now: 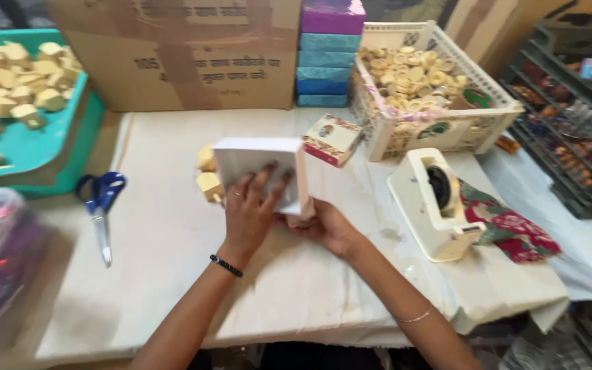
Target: The person wipes a small decorative box with a cloth, places wooden toys inside, and closes it. They then retrieve a sheet of shiny blue foil, place the box on it, and wrap the box completely in the foil.
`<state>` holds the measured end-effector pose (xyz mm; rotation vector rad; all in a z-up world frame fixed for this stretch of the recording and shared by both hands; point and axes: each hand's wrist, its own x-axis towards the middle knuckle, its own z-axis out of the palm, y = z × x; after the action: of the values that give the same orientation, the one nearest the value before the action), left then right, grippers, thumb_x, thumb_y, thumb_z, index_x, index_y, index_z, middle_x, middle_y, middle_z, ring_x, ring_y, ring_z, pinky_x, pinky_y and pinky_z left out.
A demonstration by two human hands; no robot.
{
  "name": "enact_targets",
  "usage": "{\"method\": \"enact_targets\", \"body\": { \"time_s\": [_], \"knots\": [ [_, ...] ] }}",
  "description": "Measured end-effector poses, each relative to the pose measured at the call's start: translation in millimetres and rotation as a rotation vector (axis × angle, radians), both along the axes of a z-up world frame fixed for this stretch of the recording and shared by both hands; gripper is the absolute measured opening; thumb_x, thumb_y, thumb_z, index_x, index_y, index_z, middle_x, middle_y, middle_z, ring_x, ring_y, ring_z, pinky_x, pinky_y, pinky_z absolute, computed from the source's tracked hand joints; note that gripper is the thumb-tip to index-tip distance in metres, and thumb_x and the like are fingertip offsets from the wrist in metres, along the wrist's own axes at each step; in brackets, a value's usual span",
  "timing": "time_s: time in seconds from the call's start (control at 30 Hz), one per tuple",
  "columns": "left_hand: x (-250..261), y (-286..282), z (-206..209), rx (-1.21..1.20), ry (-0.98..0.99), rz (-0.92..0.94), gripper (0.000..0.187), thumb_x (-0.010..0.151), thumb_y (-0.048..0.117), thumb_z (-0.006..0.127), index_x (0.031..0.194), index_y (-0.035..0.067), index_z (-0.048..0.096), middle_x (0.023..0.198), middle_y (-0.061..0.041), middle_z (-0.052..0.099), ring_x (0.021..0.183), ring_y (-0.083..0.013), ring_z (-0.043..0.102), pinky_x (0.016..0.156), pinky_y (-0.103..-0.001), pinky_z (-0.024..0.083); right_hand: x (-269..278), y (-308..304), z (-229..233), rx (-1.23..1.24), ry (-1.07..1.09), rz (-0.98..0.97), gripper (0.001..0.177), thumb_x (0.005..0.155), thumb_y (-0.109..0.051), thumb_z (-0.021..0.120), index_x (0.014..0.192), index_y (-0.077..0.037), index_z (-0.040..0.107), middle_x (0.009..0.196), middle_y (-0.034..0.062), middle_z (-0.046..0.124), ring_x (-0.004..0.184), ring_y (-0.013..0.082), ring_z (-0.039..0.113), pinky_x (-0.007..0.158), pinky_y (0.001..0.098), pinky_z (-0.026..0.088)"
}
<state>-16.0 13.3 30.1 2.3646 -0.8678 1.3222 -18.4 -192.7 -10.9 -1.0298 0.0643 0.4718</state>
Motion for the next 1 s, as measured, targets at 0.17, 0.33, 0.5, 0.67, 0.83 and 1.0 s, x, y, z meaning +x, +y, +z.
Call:
{"method": "enact_targets", "body": {
  "time_s": [0.17, 0.33, 0.5, 0.67, 0.83, 1.0],
  "knots": [
    [34.1, 54.4, 13.0, -0.078, -0.068, 0.498, 0.066, 0.085, 0.001, 0.065, 0.146, 0.026, 0.059, 0.152, -0.004, 0.049, 0.129, -0.0325, 0.046, 0.105, -0.053, 0.042, 9.9, -6.2, 8.1, 0.220, 0.068, 0.000, 0.044, 0.103, -0.024, 0.043, 0.134, 0.003, 0.058, 0.120, 0.0198, 0.071, 0.100, 0.0275, 0.072, 0.077, 0.0343, 0.060],
    [40.5, 83.4, 35.5, -0.206, 0.146, 0.558, 0.078, 0.074, -0.003, 0.064, 0.148, 0.019, 0.058, 0.146, -0.007, 0.053, 0.135, -0.0329, 0.045, 0.106, -0.051, 0.037, 14.5, -11.7, 3.5, 0.161, 0.047, -0.065, 0.040, 0.103, -0.023, 0.046, 0.132, 0.002, 0.058, 0.116, 0.0203, 0.071, 0.095, 0.0272, 0.072, 0.070, 0.0337, 0.057],
    [68.0, 44.0, 34.6, -0.162, 0.245, 0.288, 0.044, 0.086, 0.015, 0.071, 0.129, 0.019, 0.064, 0.133, -0.005, 0.061, 0.130, -0.0319, 0.048, 0.100, -0.054, 0.038, 16.3, -9.1, 2.2, 0.143, 0.052, -0.115, 0.039, 0.102, -0.021, 0.047, 0.131, 0.003, 0.058, 0.110, 0.0200, 0.071, 0.091, 0.0263, 0.072, 0.069, 0.0346, 0.057],
    [116.0, -23.7, 16.5, -0.073, 0.430, 0.053, 0.036, 0.091, 0.026, 0.072, 0.125, 0.022, 0.065, 0.130, -0.003, 0.063, 0.131, -0.0329, 0.051, 0.098, -0.056, 0.042, 19.9, -12.7, -12.0, 0.196, 0.074, -0.123, 0.038, 0.101, -0.022, 0.048, 0.130, 0.000, 0.059, 0.108, 0.0171, 0.073, 0.088, 0.0255, 0.072, 0.073, 0.0345, 0.059],
    [151.4, -96.8, 9.0, 0.072, 0.694, -0.034, 0.062, 0.086, 0.049, 0.073, 0.140, 0.024, 0.056, 0.139, -0.009, 0.057, 0.133, -0.0366, 0.050, 0.100, -0.063, 0.041, 26.1, -15.4, -23.7, 0.260, 0.080, -0.141, 0.037, 0.100, -0.027, 0.052, 0.126, -0.002, 0.063, 0.103, 0.0149, 0.075, 0.087, 0.0244, 0.073, 0.070, 0.0337, 0.057],
    [161.7, -146.7, 14.5, 0.211, 1.063, 0.082, 0.120, 0.067, 0.077, 0.079, 0.161, 0.035, 0.017, 0.167, -0.019, 0.018, 0.148, -0.0467, 0.027, 0.111, -0.071, 0.026, 25.0, -14.3, -23.6, 0.272, 0.124, -0.208, 0.030, 0.102, -0.024, 0.053, 0.118, -0.003, 0.066, 0.103, 0.0121, 0.074, 0.087, 0.0237, 0.072, 0.080, 0.0364, 0.060]
  ]
}}
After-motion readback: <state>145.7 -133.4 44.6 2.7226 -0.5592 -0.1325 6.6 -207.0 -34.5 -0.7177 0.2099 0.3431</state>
